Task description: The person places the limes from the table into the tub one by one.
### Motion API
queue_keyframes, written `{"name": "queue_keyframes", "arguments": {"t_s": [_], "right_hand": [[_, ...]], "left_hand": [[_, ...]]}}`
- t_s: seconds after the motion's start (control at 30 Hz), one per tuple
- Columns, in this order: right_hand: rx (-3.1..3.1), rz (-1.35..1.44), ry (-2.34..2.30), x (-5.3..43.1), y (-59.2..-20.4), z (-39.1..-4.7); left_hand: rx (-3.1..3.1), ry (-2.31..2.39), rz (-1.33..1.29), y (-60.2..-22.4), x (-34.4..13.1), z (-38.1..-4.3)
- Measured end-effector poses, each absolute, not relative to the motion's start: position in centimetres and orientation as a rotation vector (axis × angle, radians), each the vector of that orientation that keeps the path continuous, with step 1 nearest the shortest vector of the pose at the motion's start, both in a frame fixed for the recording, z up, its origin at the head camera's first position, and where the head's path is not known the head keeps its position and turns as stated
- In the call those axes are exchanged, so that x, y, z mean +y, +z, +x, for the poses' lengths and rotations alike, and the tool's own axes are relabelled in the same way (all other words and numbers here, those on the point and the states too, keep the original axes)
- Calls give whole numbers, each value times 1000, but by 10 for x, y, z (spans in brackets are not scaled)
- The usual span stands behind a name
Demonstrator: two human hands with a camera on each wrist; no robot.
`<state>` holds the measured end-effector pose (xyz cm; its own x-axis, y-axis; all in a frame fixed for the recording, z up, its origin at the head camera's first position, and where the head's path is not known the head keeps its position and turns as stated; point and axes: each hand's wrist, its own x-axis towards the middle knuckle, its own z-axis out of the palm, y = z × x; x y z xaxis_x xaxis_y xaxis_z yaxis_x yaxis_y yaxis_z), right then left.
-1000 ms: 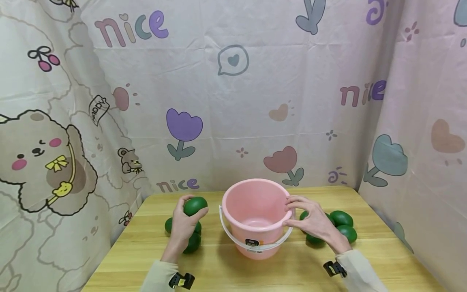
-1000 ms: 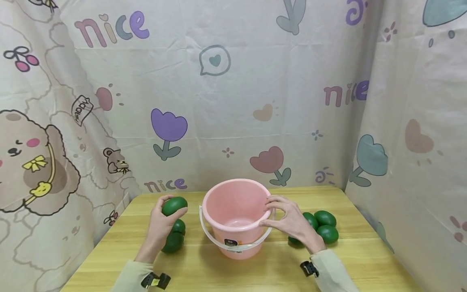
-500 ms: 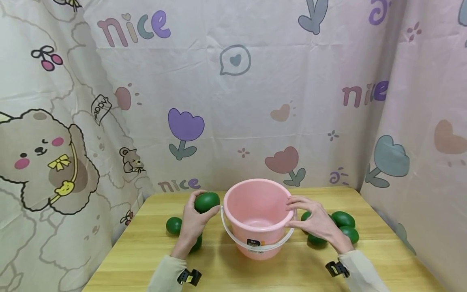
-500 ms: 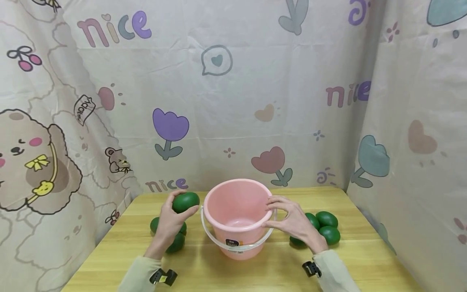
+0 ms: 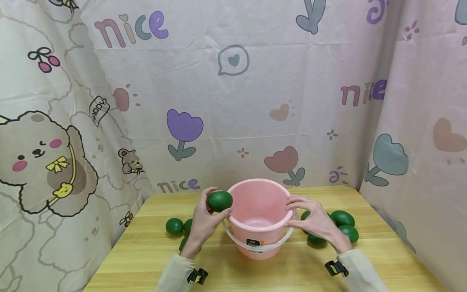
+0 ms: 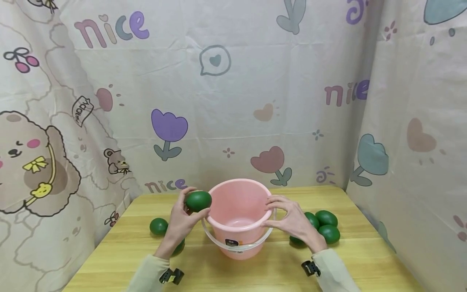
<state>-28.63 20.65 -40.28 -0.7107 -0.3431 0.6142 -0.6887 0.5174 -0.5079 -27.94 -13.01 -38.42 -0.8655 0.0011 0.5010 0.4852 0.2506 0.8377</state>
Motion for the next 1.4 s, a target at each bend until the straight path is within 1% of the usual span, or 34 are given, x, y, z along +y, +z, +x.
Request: {"name": "queue_keyframes", "arguments": {"t_s": [0.3, 0.57, 0.97, 1.4], "right_hand": [[-2311, 839, 1042, 209, -406, -288], [-2321, 845, 1061, 209, -404, -288], [-2320, 847, 1087, 210, -405, -289], [-2340, 851, 1088, 209, -406, -289]], "left_hand": [[-2150, -1462, -551, -391, -117, -288], [-2204, -1363, -584, -391, -114, -291], [-2269, -1356, -603, -388, -117, -291], [-2240, -1412, -623, -392, -118, -291]]}}
